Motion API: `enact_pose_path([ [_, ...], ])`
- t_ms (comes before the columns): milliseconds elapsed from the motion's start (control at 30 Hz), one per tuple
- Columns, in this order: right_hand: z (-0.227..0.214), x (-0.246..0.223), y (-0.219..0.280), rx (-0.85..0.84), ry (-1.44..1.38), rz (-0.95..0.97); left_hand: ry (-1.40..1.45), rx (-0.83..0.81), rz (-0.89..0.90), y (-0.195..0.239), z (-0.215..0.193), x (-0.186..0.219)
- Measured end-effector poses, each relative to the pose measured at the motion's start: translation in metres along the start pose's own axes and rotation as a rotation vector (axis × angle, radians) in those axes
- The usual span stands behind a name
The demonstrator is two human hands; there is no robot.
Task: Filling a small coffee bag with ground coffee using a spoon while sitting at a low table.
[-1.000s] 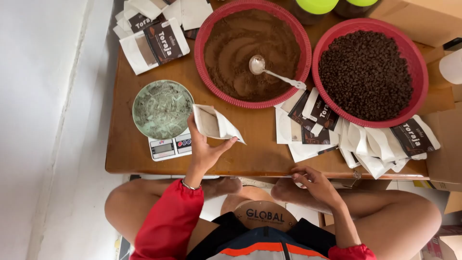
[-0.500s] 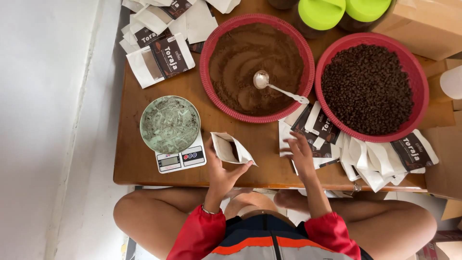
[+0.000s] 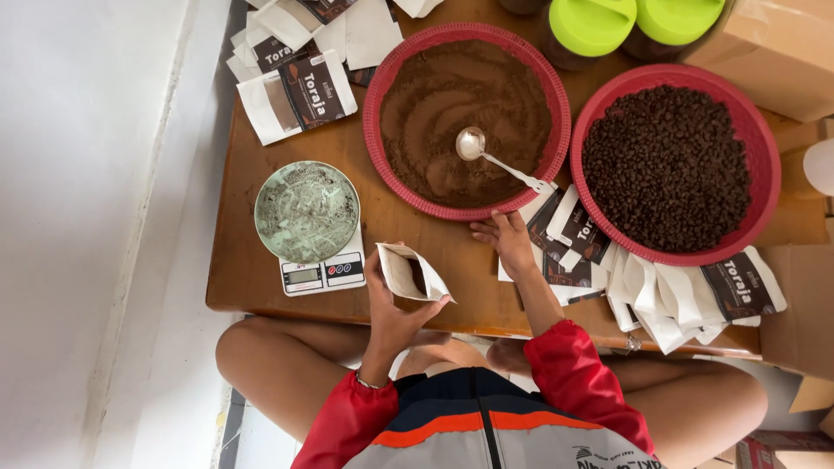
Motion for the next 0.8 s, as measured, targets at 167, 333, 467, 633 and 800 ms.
enact_pose_path([
  [167,-0.007,0.025,0.011,-0.013,-0.035,0.048,-0.002,-0.037,-0.035,0.011,0.014,0.003],
  [333,-0.003,0.017,0.053,-0.035,0.023,0.094,-0.010,-0.039,-0.038,0.012,0.012,0.002],
  [467,-0.016,0.032,0.073,-0.055,0.137,0.155,-0.019,-0.020,-0.025,0.003,0.004,-0.009],
  [633,-0.017,0.008,0.113,-0.003,0.162,0.237,-0.052,-0.025,0.006,-0.009,0.001,-0.002],
  [800,-0.092,-0.018,0.086,0.154,0.590,0.087,-0.096,-0.019,-0.009,-0.016,-0.012,-0.006],
])
Point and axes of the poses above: each hand's wrist, its own y-axis away from the middle knuckle, its own z-axis out of the palm, x = y × z, the point moved 7 cm from there along -y, towards the middle knuckle, and after that the axes turned 6 degrees about -y, right-handed, at the moved point
